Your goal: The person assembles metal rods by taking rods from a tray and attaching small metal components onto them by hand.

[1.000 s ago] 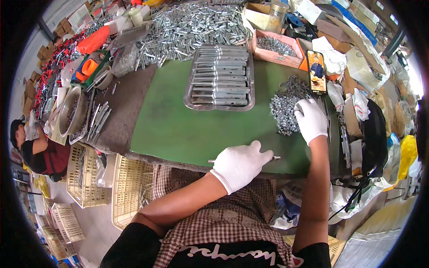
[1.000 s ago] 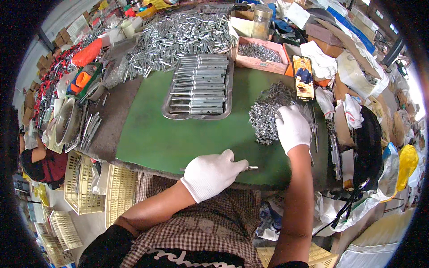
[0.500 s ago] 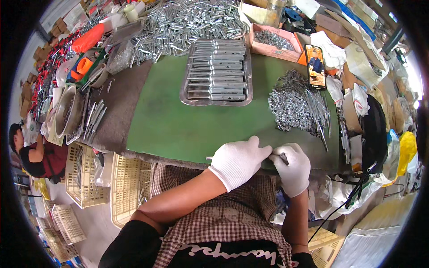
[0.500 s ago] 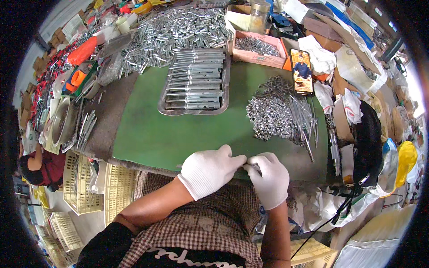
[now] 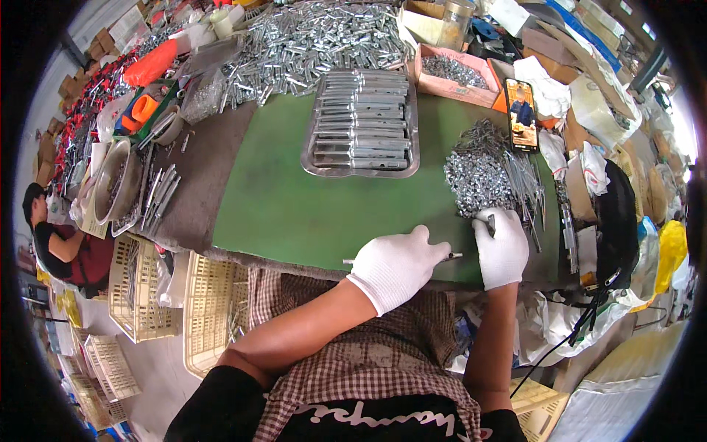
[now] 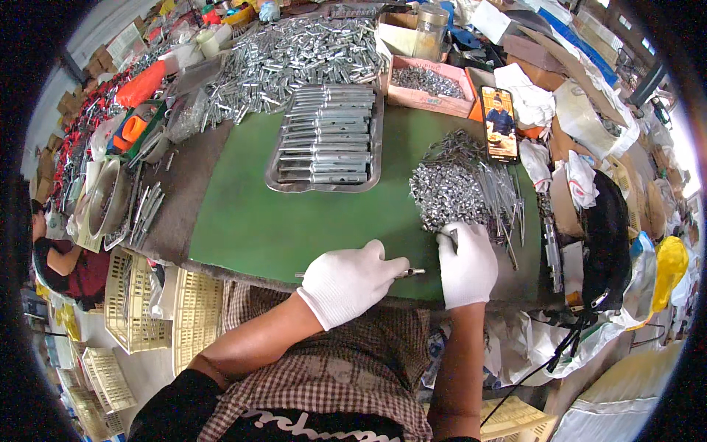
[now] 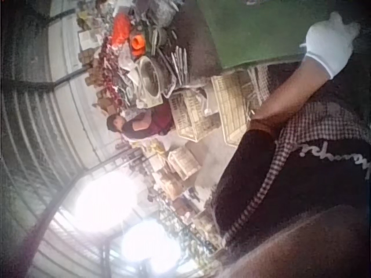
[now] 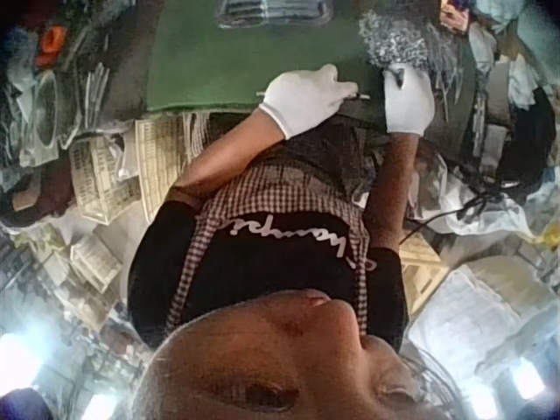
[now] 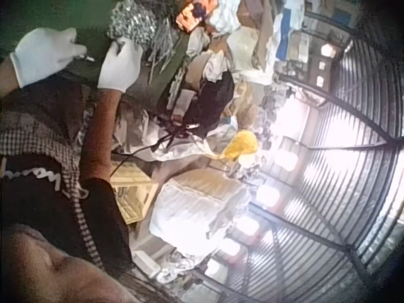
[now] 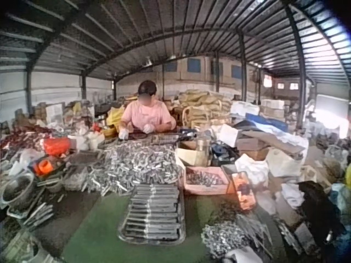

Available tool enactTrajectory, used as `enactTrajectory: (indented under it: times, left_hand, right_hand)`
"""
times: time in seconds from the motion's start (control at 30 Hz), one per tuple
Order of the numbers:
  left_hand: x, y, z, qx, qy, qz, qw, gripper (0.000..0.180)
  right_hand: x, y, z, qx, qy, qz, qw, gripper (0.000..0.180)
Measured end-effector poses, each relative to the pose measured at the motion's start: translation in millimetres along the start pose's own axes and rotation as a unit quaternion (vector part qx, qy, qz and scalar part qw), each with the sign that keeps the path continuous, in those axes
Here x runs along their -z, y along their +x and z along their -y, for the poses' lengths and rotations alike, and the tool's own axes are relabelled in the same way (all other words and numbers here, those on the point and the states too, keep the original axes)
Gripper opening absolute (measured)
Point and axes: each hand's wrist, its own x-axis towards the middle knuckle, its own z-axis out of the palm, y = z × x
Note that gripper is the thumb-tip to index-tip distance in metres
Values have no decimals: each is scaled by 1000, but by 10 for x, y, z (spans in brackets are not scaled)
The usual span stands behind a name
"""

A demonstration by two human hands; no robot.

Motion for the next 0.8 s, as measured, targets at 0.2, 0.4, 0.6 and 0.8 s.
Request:
enactTrajectory:
  times: [0.2, 0.4, 0.6, 0.8]
  left_hand:
    - [14, 13, 13, 1, -6, 4, 1000, 11]
    - [23, 35, 35, 2, -23, 21, 1000, 12]
    - [36, 6, 21, -3, -18, -5, 1000, 12]
    - [58, 7, -4, -3, -2, 17, 1000, 17]
  right_hand:
    - [58, -139, 7, 20, 27, 12, 999, 8]
    - [196, -352, 150, 38, 162, 58, 984, 10]
    - [103, -423, 176, 78, 97, 52, 991, 14]
    - [143, -361, 222, 88, 59, 76, 991, 14]
